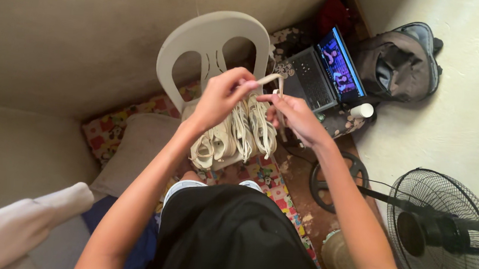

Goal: The person sits on the floor and pulls the laces out of several pairs of white sneakers resting on a plastic chair, then threads a lace back through the eyelets of one sneaker on the windowsill and ties it.

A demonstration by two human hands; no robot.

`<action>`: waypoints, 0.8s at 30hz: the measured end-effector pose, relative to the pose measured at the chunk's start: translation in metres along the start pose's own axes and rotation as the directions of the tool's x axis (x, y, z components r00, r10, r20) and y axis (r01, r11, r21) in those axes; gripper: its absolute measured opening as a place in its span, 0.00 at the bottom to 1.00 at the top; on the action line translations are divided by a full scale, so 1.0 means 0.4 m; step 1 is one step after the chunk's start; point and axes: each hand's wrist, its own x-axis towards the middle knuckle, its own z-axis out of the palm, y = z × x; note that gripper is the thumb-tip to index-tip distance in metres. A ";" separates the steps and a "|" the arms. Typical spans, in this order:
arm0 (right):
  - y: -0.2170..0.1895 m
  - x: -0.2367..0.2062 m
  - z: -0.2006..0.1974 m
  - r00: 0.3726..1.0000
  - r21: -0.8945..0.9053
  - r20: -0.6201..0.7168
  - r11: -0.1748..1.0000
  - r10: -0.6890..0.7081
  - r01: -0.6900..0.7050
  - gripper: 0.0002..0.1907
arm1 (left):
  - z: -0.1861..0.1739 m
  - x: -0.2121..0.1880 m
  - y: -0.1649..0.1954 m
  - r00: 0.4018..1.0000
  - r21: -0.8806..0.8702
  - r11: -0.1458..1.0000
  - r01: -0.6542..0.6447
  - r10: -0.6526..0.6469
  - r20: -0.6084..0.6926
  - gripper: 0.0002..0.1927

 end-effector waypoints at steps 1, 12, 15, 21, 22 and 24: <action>0.005 -0.001 0.007 1.000 0.074 0.016 0.997 -0.016 0.015 0.23 | 0.006 0.003 0.015 0.999 0.037 0.999 -0.010 0.008 0.035 0.10; 0.066 -0.007 -0.128 0.914 0.040 -0.404 0.999 0.043 -0.029 0.37 | -0.143 0.008 0.201 0.883 0.393 0.856 -0.336 0.141 0.449 0.14; 0.074 0.002 -0.076 0.913 -0.070 -0.288 0.958 -0.287 0.279 0.38 | -0.121 0.037 0.242 0.862 0.297 0.891 -0.343 0.173 0.476 0.13; 0.012 0.077 0.097 0.908 0.775 0.110 0.607 -0.403 0.175 0.35 | -0.070 0.123 0.224 0.671 0.397 0.543 -0.740 0.552 0.496 0.17; 0.003 0.083 0.112 0.820 0.720 0.227 0.657 -0.526 0.222 0.32 | -0.084 0.143 0.206 0.654 0.504 0.424 -0.752 0.570 0.497 0.16; -0.011 0.068 0.108 0.900 0.499 0.267 0.849 -0.344 0.176 0.29 | -0.166 0.199 0.163 0.623 0.686 0.160 -0.709 0.598 0.504 0.16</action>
